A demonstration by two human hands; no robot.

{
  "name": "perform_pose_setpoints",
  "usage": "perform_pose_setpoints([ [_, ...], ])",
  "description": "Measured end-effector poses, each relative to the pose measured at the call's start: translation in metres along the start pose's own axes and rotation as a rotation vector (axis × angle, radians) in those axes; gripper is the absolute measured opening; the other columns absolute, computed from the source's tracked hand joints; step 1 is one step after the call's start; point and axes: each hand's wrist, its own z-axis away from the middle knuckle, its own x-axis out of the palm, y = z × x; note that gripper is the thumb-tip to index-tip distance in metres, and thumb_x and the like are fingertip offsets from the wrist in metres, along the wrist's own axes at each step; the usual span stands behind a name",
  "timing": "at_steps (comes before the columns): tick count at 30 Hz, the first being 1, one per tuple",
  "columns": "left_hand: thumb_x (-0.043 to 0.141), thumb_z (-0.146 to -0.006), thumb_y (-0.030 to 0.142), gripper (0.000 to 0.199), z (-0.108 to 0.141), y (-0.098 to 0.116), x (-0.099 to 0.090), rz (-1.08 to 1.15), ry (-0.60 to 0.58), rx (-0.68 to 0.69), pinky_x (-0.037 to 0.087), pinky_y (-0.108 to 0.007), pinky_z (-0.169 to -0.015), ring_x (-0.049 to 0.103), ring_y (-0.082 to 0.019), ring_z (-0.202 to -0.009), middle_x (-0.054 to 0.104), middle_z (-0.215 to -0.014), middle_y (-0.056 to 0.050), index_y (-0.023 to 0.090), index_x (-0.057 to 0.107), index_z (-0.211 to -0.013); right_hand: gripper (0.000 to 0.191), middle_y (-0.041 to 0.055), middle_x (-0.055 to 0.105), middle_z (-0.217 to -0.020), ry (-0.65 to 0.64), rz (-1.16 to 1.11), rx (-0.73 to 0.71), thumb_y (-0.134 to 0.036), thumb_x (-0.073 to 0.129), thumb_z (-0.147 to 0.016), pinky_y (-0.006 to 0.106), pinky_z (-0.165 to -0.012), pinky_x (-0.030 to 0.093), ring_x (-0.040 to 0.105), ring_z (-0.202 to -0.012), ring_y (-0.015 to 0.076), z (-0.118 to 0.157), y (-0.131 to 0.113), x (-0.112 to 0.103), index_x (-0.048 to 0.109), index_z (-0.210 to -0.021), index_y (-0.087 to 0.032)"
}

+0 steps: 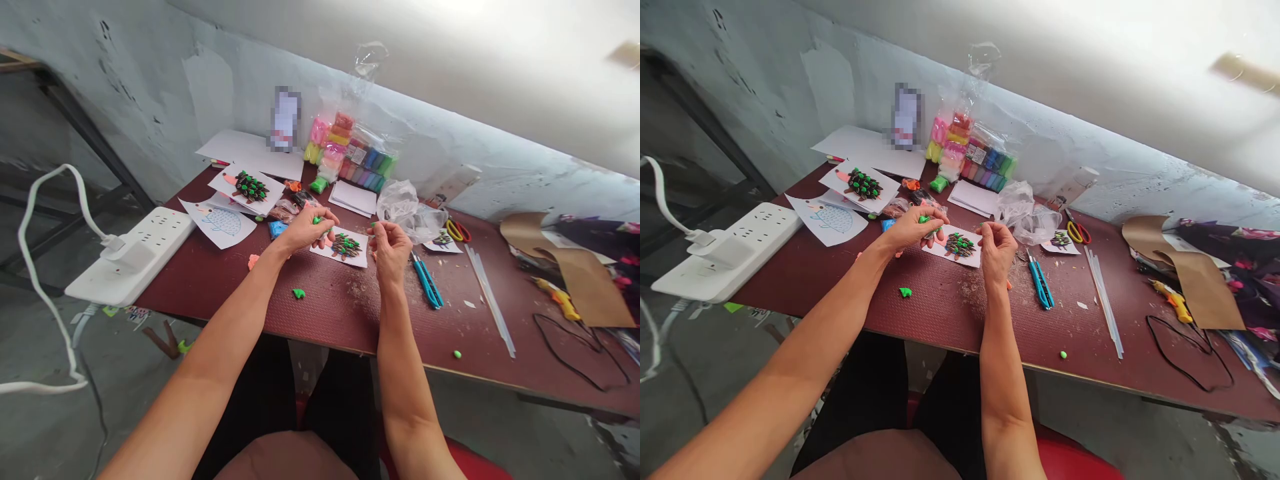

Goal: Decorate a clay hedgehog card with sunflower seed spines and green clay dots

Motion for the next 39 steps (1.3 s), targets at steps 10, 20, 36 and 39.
perform_pose_setpoints([
  [10, 0.056, -0.101, 0.011, 0.011, -0.003, -0.002, -0.004, -0.063, 0.038, -0.016, 0.039, -0.017, -0.042, 0.055, -0.005, -0.042, 0.073, -0.072, -0.003, 0.012, 0.067, -0.1, 0.037, 0.0032, 0.073, -0.078, -0.095, 0.116, 0.128, -0.056, 0.074, -0.079, 0.026, -0.053, 0.046, 0.057, -0.056, 0.0124, 0.001, -0.001, -0.006, 0.059, -0.081, -0.022],
  [20, 0.056, -0.1, 0.014, 0.014, -0.002, -0.006, -0.004, -0.099, 0.03, -0.012, 0.038, -0.017, -0.042, 0.056, -0.006, -0.044, 0.075, -0.078, -0.005, 0.013, 0.069, -0.102, 0.025, -0.0049, 0.058, -0.061, -0.115, 0.179, 0.148, -0.04, 0.074, -0.067, 0.026, -0.055, 0.04, 0.051, -0.055, 0.012, 0.012, 0.0, -0.008, 0.056, -0.071, -0.023],
  [36, 0.055, -0.094, 0.011, 0.016, -0.011, -0.018, -0.011, -0.627, 0.095, 0.001, 0.047, -0.021, -0.059, 0.06, -0.012, -0.05, 0.074, -0.071, -0.002, 0.017, 0.067, -0.085, 0.029, 0.0021, 0.069, -0.068, -0.087, 0.42, 0.094, -0.044, 0.063, -0.083, 0.03, -0.066, 0.043, 0.057, -0.065, 0.0169, 0.01, 0.014, -0.016, 0.074, -0.078, -0.018],
  [39, 0.055, -0.092, 0.011, 0.017, -0.011, -0.02, -0.012, -0.736, 0.092, 0.01, 0.048, -0.023, -0.066, 0.064, -0.015, -0.056, 0.075, -0.071, -0.003, 0.018, 0.07, -0.087, 0.03, 0.0044, 0.074, -0.074, -0.11, 0.425, 0.133, -0.035, 0.059, -0.079, 0.031, -0.068, 0.046, 0.061, -0.067, 0.0192, 0.007, 0.018, -0.02, 0.081, -0.09, -0.016],
])
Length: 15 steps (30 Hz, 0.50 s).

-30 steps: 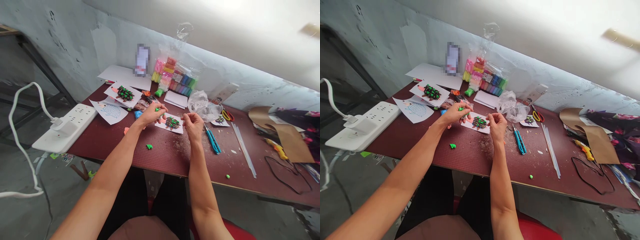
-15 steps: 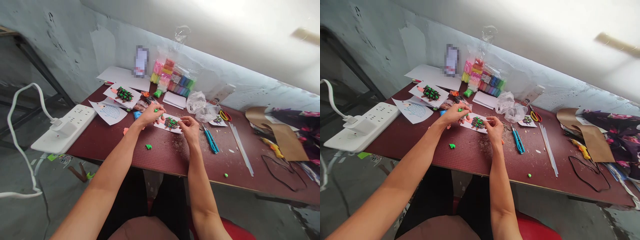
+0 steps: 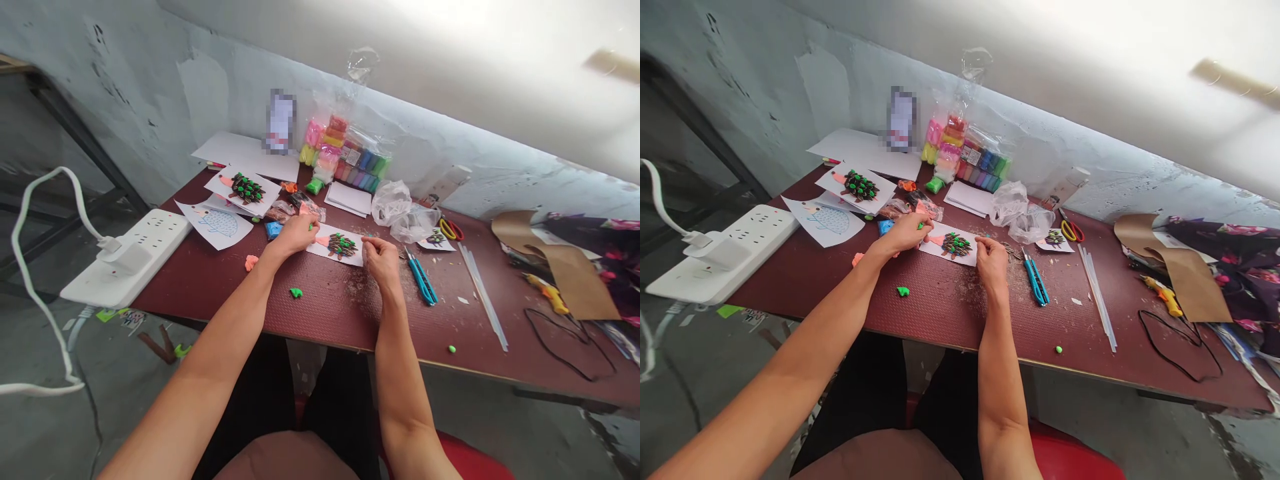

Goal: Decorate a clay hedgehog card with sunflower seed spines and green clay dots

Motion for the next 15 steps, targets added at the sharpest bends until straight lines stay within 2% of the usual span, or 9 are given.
perform_pose_setpoints([
  [2, 0.056, -0.092, 0.012, 0.017, 0.0007, 0.0, 0.0003, -0.02, -0.008, 0.0, 0.048, -0.023, -0.066, 0.065, -0.016, -0.057, 0.076, -0.072, -0.003, 0.018, 0.072, -0.089, 0.031, 0.0052, 0.075, -0.076, -0.02, 0.005, 0.015, -0.032, 0.061, -0.075, 0.031, -0.068, 0.046, 0.062, -0.067, 0.0193, -0.0006, 0.0011, -0.0021, 0.081, -0.092, -0.016],
  [5, 0.056, -0.093, 0.011, 0.017, 0.0017, 0.0007, 0.0004, -0.033, -0.021, -0.02, 0.045, -0.024, -0.064, 0.063, -0.016, -0.055, 0.075, -0.071, -0.004, 0.017, 0.071, -0.09, 0.023, 0.0056, 0.075, -0.076, -0.025, 0.049, 0.019, -0.03, 0.065, -0.07, 0.031, -0.069, 0.046, 0.063, -0.067, 0.0191, 0.001, -0.0009, -0.0058, 0.078, -0.084, -0.017],
  [8, 0.055, -0.094, 0.012, 0.018, 0.0021, 0.0009, 0.0003, -0.037, -0.026, -0.017, 0.044, -0.024, -0.063, 0.063, -0.016, -0.054, 0.076, -0.073, -0.005, 0.017, 0.072, -0.09, 0.018, 0.0041, 0.073, -0.072, -0.048, 0.109, 0.02, -0.032, 0.065, -0.072, 0.031, -0.068, 0.044, 0.063, -0.067, 0.0193, 0.0038, -0.0042, -0.0081, 0.076, -0.078, -0.019],
  [15, 0.057, -0.093, 0.013, 0.017, 0.0015, -0.0004, 0.0004, -0.038, -0.028, -0.014, 0.045, -0.023, -0.063, 0.065, -0.017, -0.056, 0.077, -0.073, -0.004, 0.017, 0.074, -0.091, 0.017, 0.0017, 0.074, -0.073, -0.097, 0.158, 0.026, -0.026, 0.063, -0.068, 0.03, -0.068, 0.042, 0.064, -0.068, 0.0188, 0.0051, -0.0025, -0.0067, 0.076, -0.077, -0.021],
])
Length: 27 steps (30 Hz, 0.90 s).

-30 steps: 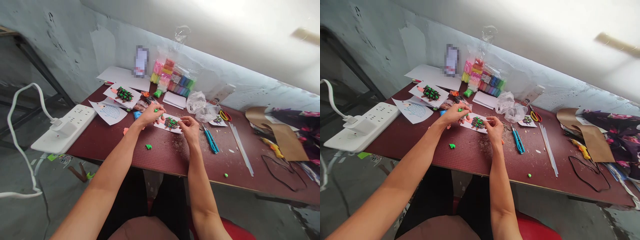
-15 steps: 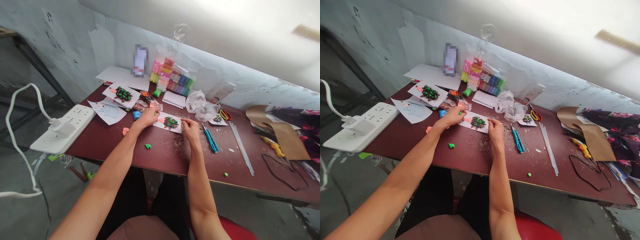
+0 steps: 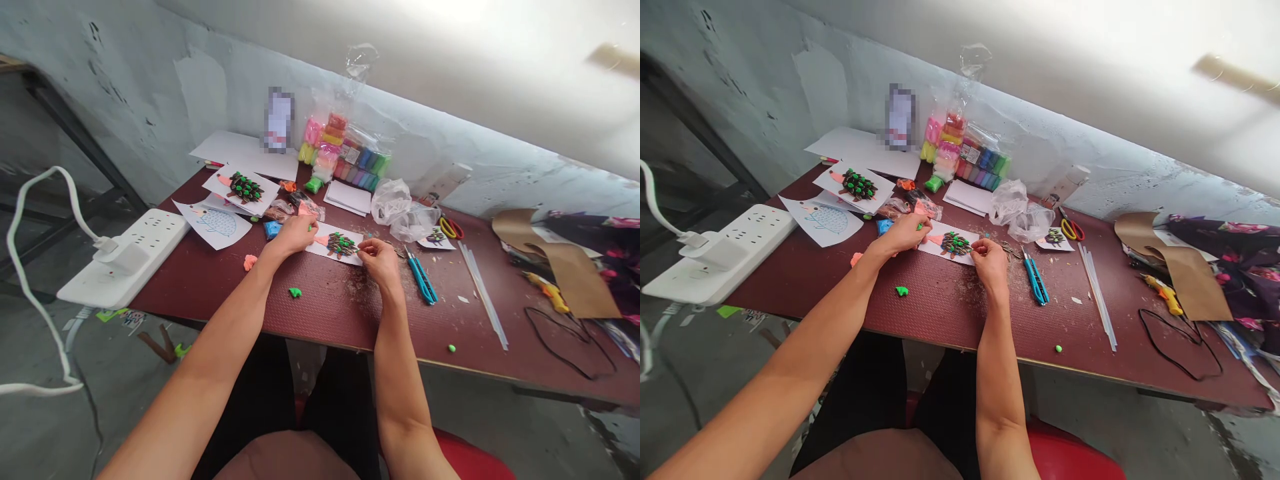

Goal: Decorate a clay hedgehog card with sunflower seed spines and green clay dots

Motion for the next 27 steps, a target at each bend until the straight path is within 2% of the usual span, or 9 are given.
perform_pose_setpoints([
  [7, 0.056, -0.094, 0.012, 0.018, 0.0004, 0.0003, -0.0001, -0.002, -0.001, 0.009, 0.045, -0.023, -0.063, 0.064, -0.016, -0.055, 0.077, -0.072, -0.004, 0.018, 0.073, -0.091, 0.009, 0.0011, 0.073, -0.069, -0.009, 0.043, 0.009, -0.026, 0.067, -0.067, 0.031, -0.067, 0.04, 0.063, -0.066, 0.0189, 0.0005, -0.0018, 0.0004, 0.074, -0.071, -0.022],
  [12, 0.056, -0.095, 0.012, 0.018, 0.0007, 0.002, -0.0013, -0.019, -0.009, -0.002, 0.047, -0.025, -0.069, 0.064, -0.017, -0.055, 0.077, -0.073, -0.004, 0.017, 0.073, -0.092, 0.007, 0.0005, 0.072, -0.068, -0.015, 0.084, 0.003, -0.026, 0.067, -0.068, 0.031, -0.067, 0.039, 0.062, -0.066, 0.0189, 0.0013, -0.004, 0.0006, 0.073, -0.071, -0.023],
  [22, 0.054, -0.096, 0.012, 0.019, 0.0014, 0.0032, -0.0013, -0.022, -0.023, -0.003, 0.047, -0.026, -0.067, 0.064, -0.016, -0.054, 0.077, -0.075, -0.005, 0.016, 0.073, -0.095, 0.012, 0.003, 0.075, -0.073, 0.009, 0.153, -0.007, -0.028, 0.067, -0.072, 0.03, -0.066, 0.04, 0.062, -0.068, 0.0188, 0.0006, -0.0046, 0.0033, 0.076, -0.074, -0.023],
  [27, 0.054, -0.095, 0.012, 0.021, 0.0009, 0.0024, -0.0012, -0.063, -0.028, 0.009, 0.048, -0.025, -0.068, 0.064, -0.015, -0.055, 0.077, -0.075, -0.003, 0.016, 0.074, -0.098, 0.015, 0.0036, 0.078, -0.078, -0.01, 0.191, 0.04, -0.028, 0.067, -0.074, 0.029, -0.068, 0.042, 0.066, -0.072, 0.0189, 0.0017, -0.0083, 0.005, 0.079, -0.08, -0.021],
])
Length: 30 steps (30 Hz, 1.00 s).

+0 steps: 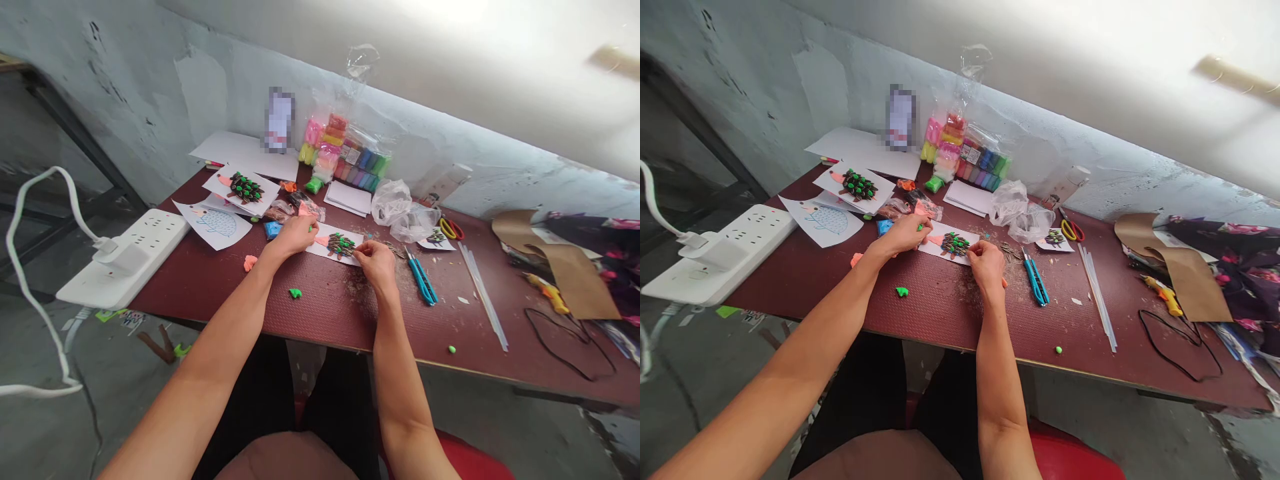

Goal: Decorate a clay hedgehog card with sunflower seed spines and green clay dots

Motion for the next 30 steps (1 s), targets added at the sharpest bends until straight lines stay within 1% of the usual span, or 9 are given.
perform_pose_setpoints([
  [4, 0.054, -0.095, 0.012, 0.021, -0.0006, -0.0007, 0.0004, 0.001, 0.004, -0.005, 0.049, -0.025, -0.069, 0.066, -0.016, -0.057, 0.077, -0.075, -0.004, 0.016, 0.075, -0.1, 0.018, 0.0045, 0.079, -0.081, -0.025, 0.023, 0.01, -0.026, 0.067, -0.076, 0.03, -0.072, 0.045, 0.068, -0.074, 0.0202, 0.0007, -0.0016, -0.0026, 0.082, -0.085, -0.021],
  [8, 0.054, -0.096, 0.013, 0.022, -0.0009, -0.0014, 0.0006, 0.02, 0.004, -0.004, 0.051, -0.026, -0.073, 0.067, -0.017, -0.059, 0.077, -0.075, -0.004, 0.016, 0.075, -0.101, 0.019, 0.0048, 0.079, -0.084, -0.022, 0.038, -0.001, -0.024, 0.067, -0.077, 0.031, -0.074, 0.046, 0.068, -0.076, 0.0207, 0.0007, -0.0003, -0.0047, 0.083, -0.087, -0.022],
  [17, 0.054, -0.096, 0.014, 0.021, -0.0013, -0.0021, 0.0017, 0.021, 0.007, -0.01, 0.051, -0.028, -0.076, 0.07, -0.02, -0.064, 0.078, -0.078, -0.007, 0.015, 0.075, -0.1, 0.015, 0.0039, 0.076, -0.079, -0.01, 0.095, 0.006, -0.025, 0.067, -0.077, 0.03, -0.069, 0.041, 0.064, -0.073, 0.0192, 0.0005, -0.0016, -0.0052, 0.08, -0.082, -0.022],
  [23, 0.055, -0.094, 0.014, 0.02, -0.0023, -0.005, 0.0031, 0.02, 0.019, 0.03, 0.051, -0.026, -0.073, 0.069, -0.018, -0.063, 0.076, -0.073, -0.004, 0.016, 0.075, -0.096, 0.015, 0.0045, 0.076, -0.079, -0.008, 0.106, 0.011, -0.024, 0.065, -0.077, 0.03, -0.069, 0.042, 0.063, -0.072, 0.0196, 0.001, -0.003, -0.0025, 0.08, -0.08, -0.022],
  [28, 0.054, -0.095, 0.013, 0.021, -0.0017, -0.0027, 0.0014, 0.025, 0.011, -0.012, 0.051, -0.027, -0.073, 0.068, -0.018, -0.061, 0.078, -0.076, -0.006, 0.015, 0.075, -0.097, 0.018, 0.0046, 0.076, -0.081, -0.031, 0.094, 0.03, -0.023, 0.065, -0.077, 0.031, -0.069, 0.041, 0.064, -0.074, 0.0203, 0.0025, -0.0056, -0.0059, 0.081, -0.084, -0.021],
  [30, 0.053, -0.095, 0.013, 0.021, -0.0012, -0.0006, 0.0002, 0.038, 0.023, -0.016, 0.05, -0.026, -0.07, 0.067, -0.017, -0.059, 0.078, -0.075, -0.005, 0.016, 0.074, -0.095, 0.021, 0.0044, 0.077, -0.082, -0.02, 0.072, 0.036, -0.021, 0.063, -0.077, 0.031, -0.07, 0.041, 0.064, -0.073, 0.0199, 0.0029, -0.0065, -0.0078, 0.081, -0.088, -0.021],
])
